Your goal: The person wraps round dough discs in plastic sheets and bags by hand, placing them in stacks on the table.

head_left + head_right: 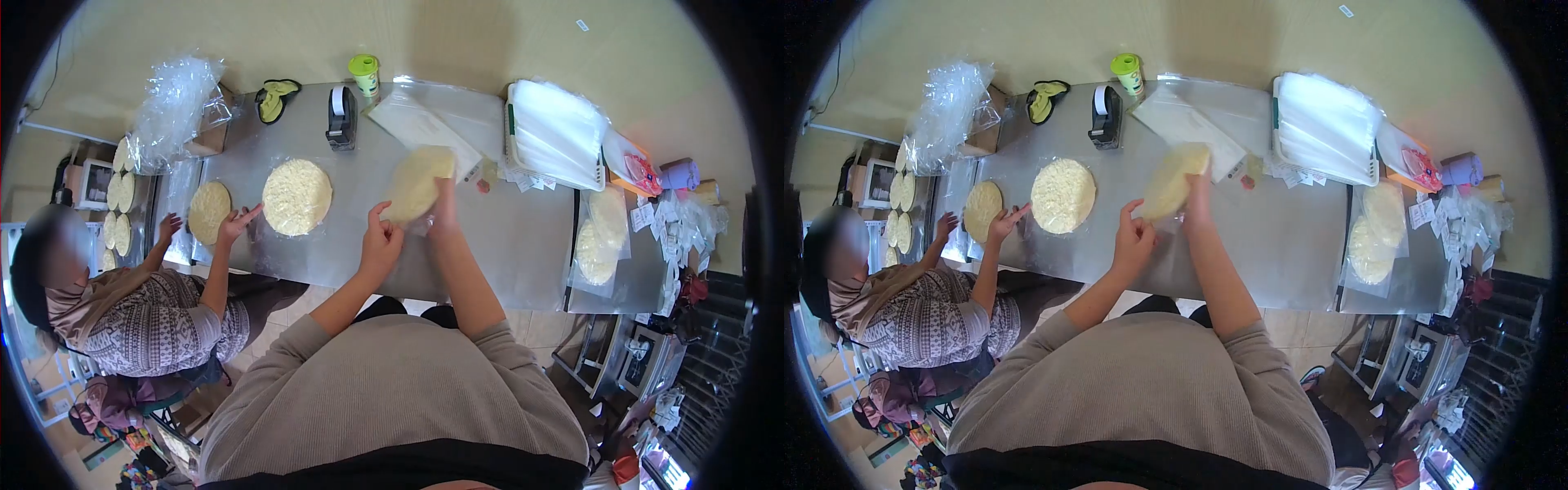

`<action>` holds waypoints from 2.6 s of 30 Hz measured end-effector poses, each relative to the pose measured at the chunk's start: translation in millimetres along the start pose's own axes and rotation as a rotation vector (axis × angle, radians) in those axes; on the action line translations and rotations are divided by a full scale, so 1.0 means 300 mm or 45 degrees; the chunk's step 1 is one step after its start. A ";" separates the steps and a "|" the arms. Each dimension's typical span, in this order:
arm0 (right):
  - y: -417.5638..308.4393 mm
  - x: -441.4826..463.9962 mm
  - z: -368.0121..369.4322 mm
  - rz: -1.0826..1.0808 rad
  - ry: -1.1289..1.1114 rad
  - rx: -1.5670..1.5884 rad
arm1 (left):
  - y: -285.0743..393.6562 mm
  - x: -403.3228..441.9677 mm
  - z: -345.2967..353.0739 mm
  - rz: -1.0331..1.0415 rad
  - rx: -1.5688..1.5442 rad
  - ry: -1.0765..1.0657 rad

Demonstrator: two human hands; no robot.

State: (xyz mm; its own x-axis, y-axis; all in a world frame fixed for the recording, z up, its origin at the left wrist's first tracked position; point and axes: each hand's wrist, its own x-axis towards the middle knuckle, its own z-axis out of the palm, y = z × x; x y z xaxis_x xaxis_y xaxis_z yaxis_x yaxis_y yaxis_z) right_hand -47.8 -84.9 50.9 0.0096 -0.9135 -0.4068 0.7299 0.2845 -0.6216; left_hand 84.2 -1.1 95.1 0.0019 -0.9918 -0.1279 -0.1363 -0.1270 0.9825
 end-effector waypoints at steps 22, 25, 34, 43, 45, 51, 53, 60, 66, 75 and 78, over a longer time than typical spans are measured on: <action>-0.081 -0.199 -0.499 0.517 -0.466 -1.660 | -0.274 -0.432 0.144 -1.095 -0.289 0.286; -0.178 -0.170 -0.471 -0.103 -0.367 -2.151 | -0.362 -0.416 0.175 -0.999 -0.279 0.234; -0.259 -0.096 -0.366 -0.482 -0.559 -2.377 | -0.314 -0.387 0.199 -0.569 -0.379 0.559; -0.737 -0.365 -0.356 -0.784 -0.581 -2.091 | 0.197 -0.275 0.311 -0.360 -1.112 0.426; -0.785 -0.447 -0.339 -1.288 -0.746 -1.891 | 0.256 -0.276 0.422 -0.342 -0.893 0.223; -0.878 -0.614 -0.351 -0.134 -0.989 -1.615 | 0.405 -0.304 0.633 -0.388 -0.540 -0.341; -0.930 -0.610 -0.439 -0.271 -0.835 -1.692 | 0.426 -0.295 0.643 -0.363 -0.488 -0.415; -1.359 -0.645 -0.708 -0.642 -0.094 -1.919 | 0.352 -0.240 0.478 -0.236 -0.468 -0.203; -1.352 -0.552 -0.683 -0.548 0.018 -2.281 | 0.220 -0.306 0.361 -0.321 -0.515 0.010; -1.092 0.261 -0.835 -1.084 0.052 -2.552 | 0.195 -0.430 0.285 -0.437 -0.455 -0.023; -1.051 0.386 -0.871 -0.832 0.171 -2.900 | 0.194 -0.470 0.242 -0.422 -0.401 0.032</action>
State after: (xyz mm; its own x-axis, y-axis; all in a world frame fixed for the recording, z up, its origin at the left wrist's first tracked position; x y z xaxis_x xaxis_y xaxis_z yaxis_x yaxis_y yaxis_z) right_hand -455.6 -204.3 24.8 0.0840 -0.9911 0.1033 -0.9941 -0.0906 -0.0605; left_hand 4.1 132.5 160.3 0.0196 -0.8963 -0.4431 0.1833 -0.4324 0.8828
